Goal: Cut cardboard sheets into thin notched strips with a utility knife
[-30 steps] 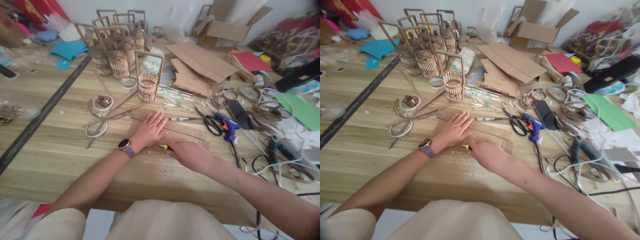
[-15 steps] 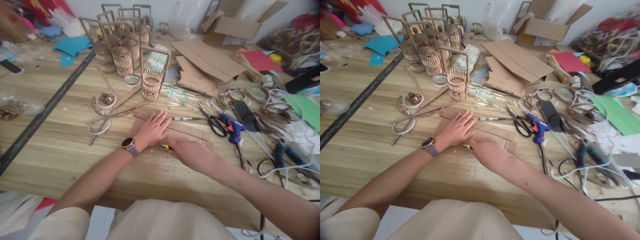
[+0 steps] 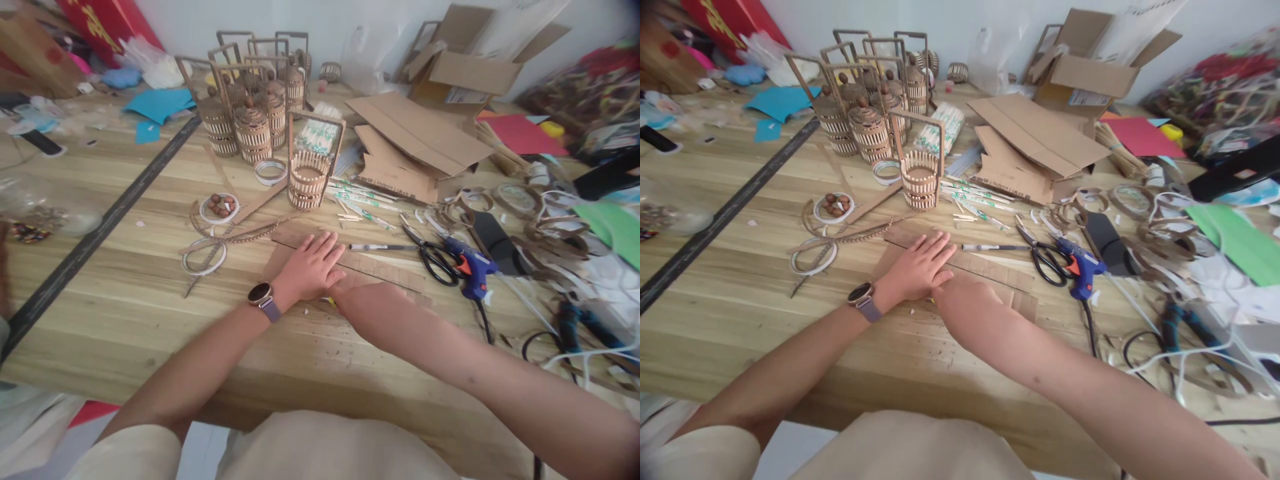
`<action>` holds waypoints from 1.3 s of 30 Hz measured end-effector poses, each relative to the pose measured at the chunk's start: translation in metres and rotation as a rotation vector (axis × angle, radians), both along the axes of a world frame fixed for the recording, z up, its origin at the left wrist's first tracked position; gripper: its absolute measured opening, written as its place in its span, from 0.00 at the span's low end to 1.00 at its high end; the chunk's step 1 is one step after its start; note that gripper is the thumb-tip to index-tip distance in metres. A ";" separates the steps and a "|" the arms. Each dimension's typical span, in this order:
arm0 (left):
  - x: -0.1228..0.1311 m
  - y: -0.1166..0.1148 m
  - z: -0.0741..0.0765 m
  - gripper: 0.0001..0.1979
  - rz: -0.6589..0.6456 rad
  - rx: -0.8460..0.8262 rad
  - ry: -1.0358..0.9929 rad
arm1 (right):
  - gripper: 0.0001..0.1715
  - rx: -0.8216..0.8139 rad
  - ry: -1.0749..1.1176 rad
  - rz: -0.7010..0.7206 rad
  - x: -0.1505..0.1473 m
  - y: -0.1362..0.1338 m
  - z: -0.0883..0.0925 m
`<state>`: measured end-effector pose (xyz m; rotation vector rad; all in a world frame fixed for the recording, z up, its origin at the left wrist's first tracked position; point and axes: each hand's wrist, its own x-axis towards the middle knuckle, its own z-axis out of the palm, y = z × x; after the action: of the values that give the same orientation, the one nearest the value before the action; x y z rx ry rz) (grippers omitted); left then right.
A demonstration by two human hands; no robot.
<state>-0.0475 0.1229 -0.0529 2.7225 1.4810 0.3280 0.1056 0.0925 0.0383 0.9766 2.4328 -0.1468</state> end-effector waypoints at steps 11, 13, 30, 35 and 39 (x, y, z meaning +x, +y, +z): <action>-0.001 0.000 0.001 0.29 -0.003 -0.008 0.006 | 0.19 0.018 0.140 -0.026 0.007 -0.001 -0.010; -0.001 0.000 0.001 0.30 -0.002 -0.002 0.012 | 0.18 0.007 0.153 -0.039 0.008 -0.002 -0.010; -0.003 0.000 0.002 0.31 -0.014 -0.003 0.032 | 0.25 0.092 -0.072 0.107 0.005 -0.005 0.004; -0.003 0.000 0.002 0.30 -0.016 0.000 0.032 | 0.24 -0.018 -0.167 0.045 -0.001 -0.004 0.014; -0.003 0.000 0.001 0.30 -0.013 0.007 0.029 | 0.26 -0.025 -0.107 0.036 0.004 -0.003 0.009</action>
<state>-0.0501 0.1229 -0.0518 2.7528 1.4703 0.2957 0.1093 0.0895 0.0472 0.9062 2.3435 -0.1089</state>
